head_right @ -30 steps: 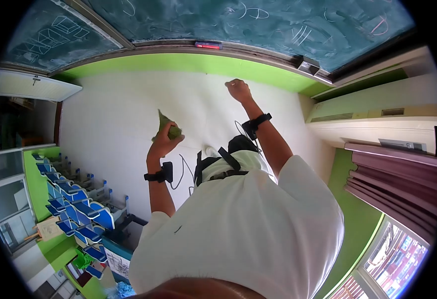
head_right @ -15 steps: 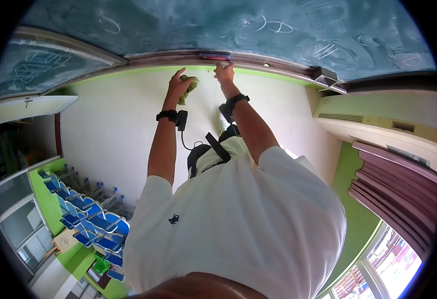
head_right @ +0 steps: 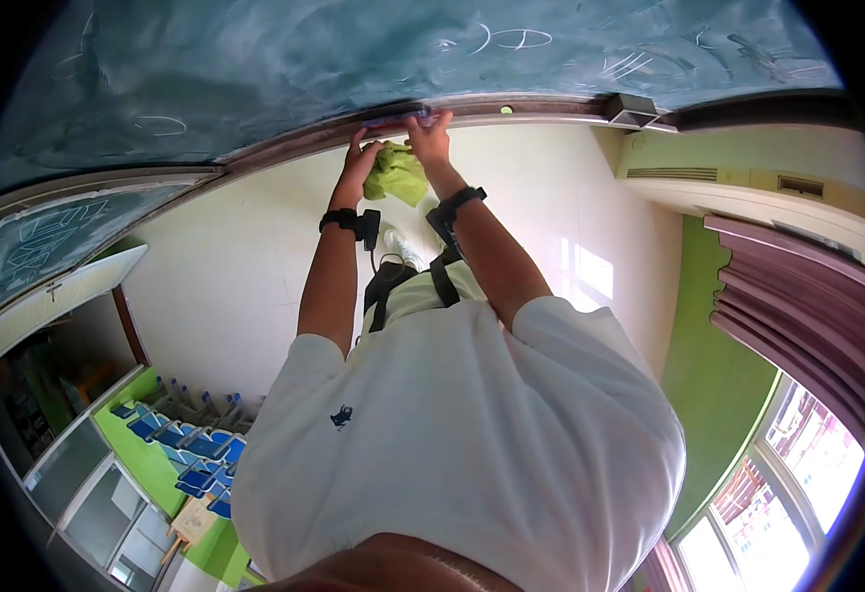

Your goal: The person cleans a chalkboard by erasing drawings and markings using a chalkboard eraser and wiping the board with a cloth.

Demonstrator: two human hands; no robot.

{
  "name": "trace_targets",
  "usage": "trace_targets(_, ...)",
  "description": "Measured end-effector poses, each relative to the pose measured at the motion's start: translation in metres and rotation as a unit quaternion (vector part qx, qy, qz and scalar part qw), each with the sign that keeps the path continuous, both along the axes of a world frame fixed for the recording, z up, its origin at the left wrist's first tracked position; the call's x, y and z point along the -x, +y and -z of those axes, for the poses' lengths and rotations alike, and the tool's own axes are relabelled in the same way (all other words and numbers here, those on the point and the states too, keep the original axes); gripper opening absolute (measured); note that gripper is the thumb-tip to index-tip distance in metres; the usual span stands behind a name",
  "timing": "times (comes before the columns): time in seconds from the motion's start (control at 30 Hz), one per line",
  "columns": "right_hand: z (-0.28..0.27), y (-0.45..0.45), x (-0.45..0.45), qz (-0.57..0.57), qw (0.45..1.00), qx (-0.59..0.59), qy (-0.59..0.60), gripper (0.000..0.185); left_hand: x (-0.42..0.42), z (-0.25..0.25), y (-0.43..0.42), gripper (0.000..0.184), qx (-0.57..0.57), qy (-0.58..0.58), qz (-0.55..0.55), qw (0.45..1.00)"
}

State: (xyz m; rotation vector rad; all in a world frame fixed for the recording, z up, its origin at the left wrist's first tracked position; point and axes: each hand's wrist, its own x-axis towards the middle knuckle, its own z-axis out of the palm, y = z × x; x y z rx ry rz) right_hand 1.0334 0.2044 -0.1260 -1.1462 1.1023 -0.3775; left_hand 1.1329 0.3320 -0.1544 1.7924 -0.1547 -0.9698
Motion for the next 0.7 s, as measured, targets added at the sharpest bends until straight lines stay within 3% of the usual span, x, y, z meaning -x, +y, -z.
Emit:
trace_targets(0.13,0.0,0.002,-0.01,0.052,0.996,0.068,0.026,0.071,0.007,-0.015,0.007,0.062,0.032,-0.026,-0.002,0.999)
trace_targets(0.2,0.015,0.004,-0.008,0.073,0.995,0.065,0.006,0.069,0.012,-0.037,0.016,0.067,0.047,-0.002,0.057,0.997)
trace_targets(0.27,0.025,-0.004,-0.005,0.112,0.983,0.12,-0.081,0.065,0.02,-0.064,0.021,0.065,0.053,0.002,0.063,0.997)
trace_targets(0.33,-0.022,0.006,0.009,0.158,0.966,0.03,-0.205,0.06,0.024,-0.075,0.022,0.062,0.097,0.014,0.103,0.99)
trace_targets(0.4,-0.028,0.001,0.032,0.178,0.959,0.1,-0.194,0.059,0.019,-0.061,0.027,0.049,0.155,-0.022,0.185,0.97)
trace_targets(0.47,-0.046,-0.015,0.057,0.173,0.927,0.294,-0.156,0.067,0.004,-0.113,0.043,0.036,0.135,-0.065,0.235,0.96)
trace_targets(0.53,-0.122,-0.018,0.07,0.216,0.901,0.34,-0.159,0.078,-0.024,-0.113,0.063,0.024,0.22,-0.289,0.18,0.914)
trace_targets(0.57,-0.157,-0.023,0.075,0.217,0.881,0.388,-0.159,0.077,-0.04,-0.136,0.08,0.022,0.19,-0.306,0.141,0.922)
trace_targets(0.6,-0.193,-0.029,0.079,0.222,0.857,0.437,-0.158,0.076,-0.058,-0.159,0.102,0.022,0.089,-0.245,0.106,0.96)
trace_targets(0.63,-0.224,-0.037,0.081,0.215,0.824,0.494,-0.174,0.073,-0.074,-0.174,0.12,0.027,0.08,-0.297,0.02,0.951)
trace_targets(0.67,-0.25,-0.039,0.079,0.216,0.785,0.55,-0.185,0.07,-0.102,-0.176,0.143,0.033,0.085,-0.486,0.002,0.87)
trace_targets(0.7,-0.279,-0.032,0.075,0.219,0.775,0.563,-0.184,0.068,-0.122,-0.188,0.165,0.035,0.1,-0.531,-0.065,0.839)
